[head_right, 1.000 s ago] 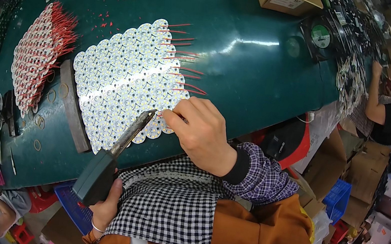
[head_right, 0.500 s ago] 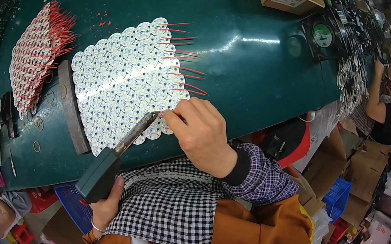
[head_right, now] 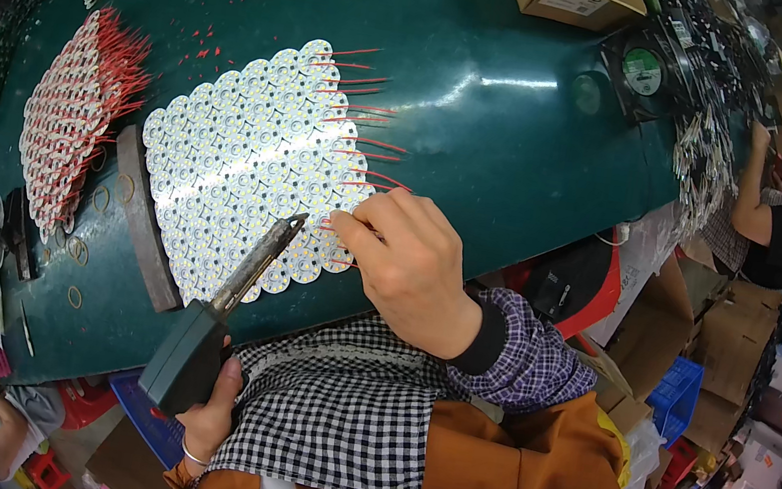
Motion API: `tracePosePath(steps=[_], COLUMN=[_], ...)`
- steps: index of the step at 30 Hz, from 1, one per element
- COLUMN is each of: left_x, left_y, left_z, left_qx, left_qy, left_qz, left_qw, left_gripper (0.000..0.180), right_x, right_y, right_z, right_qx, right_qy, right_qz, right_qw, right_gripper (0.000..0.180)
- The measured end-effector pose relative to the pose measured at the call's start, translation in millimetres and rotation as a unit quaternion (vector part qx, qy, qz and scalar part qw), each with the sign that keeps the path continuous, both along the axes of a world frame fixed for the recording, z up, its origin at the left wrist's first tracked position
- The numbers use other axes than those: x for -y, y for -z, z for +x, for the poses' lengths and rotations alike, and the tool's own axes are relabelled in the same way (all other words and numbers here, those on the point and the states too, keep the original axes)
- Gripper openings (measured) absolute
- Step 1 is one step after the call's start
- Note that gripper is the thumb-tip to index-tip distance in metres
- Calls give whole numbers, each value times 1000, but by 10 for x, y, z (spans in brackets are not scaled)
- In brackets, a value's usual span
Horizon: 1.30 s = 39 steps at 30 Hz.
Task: The person solders individual red wires onto connection points on a grid-array LED board using a soldering iron.
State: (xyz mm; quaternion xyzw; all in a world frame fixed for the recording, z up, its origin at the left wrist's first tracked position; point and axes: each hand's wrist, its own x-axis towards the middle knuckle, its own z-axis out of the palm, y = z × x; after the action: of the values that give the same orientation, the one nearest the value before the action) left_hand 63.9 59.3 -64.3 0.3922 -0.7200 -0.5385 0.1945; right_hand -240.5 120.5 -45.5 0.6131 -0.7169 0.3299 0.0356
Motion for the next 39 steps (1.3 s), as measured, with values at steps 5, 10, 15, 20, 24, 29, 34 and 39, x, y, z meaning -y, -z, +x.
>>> tracePosePath(steps=[5, 10, 15, 20, 24, 29, 34, 39], left_x=[51, 93, 87, 83, 118, 115, 81, 71], left_y=[-151, -217, -182, -149, -240, -224, -123, -210], left_z=[-170, -231, -228, -224, -289, -277, -244, -315], left_qx=[7, 34, 21, 18, 35, 51, 26, 58], left_qy=[2, 25, 20, 22, 20, 33, 31, 4], left_qz=[13, 26, 36, 29, 56, 50, 20, 47], left_qw=[1000, 999, 999, 999, 998, 997, 999, 997], left_gripper=[38, 38, 38, 38, 38, 38, 37, 29], right_x=[-17, -16, 10, 6, 0, -29, 12, 13], right_y=[99, 76, 58, 72, 75, 74, 56, 49], right_z=[-19, -17, -20, -20, -30, -36, -27, -27], right_qx=[-25, -44, -42, -41, -45, -53, -46, -45], right_qy=[-4, -2, 1, -1, -1, -15, -8, -8], right_qz=[-7, 10, -5, 8, 11, 27, 9, 16], right_qw=[1000, 999, 999, 999, 999, 998, 999, 999], right_gripper=[23, 22, 25, 26, 25, 23, 24, 23])
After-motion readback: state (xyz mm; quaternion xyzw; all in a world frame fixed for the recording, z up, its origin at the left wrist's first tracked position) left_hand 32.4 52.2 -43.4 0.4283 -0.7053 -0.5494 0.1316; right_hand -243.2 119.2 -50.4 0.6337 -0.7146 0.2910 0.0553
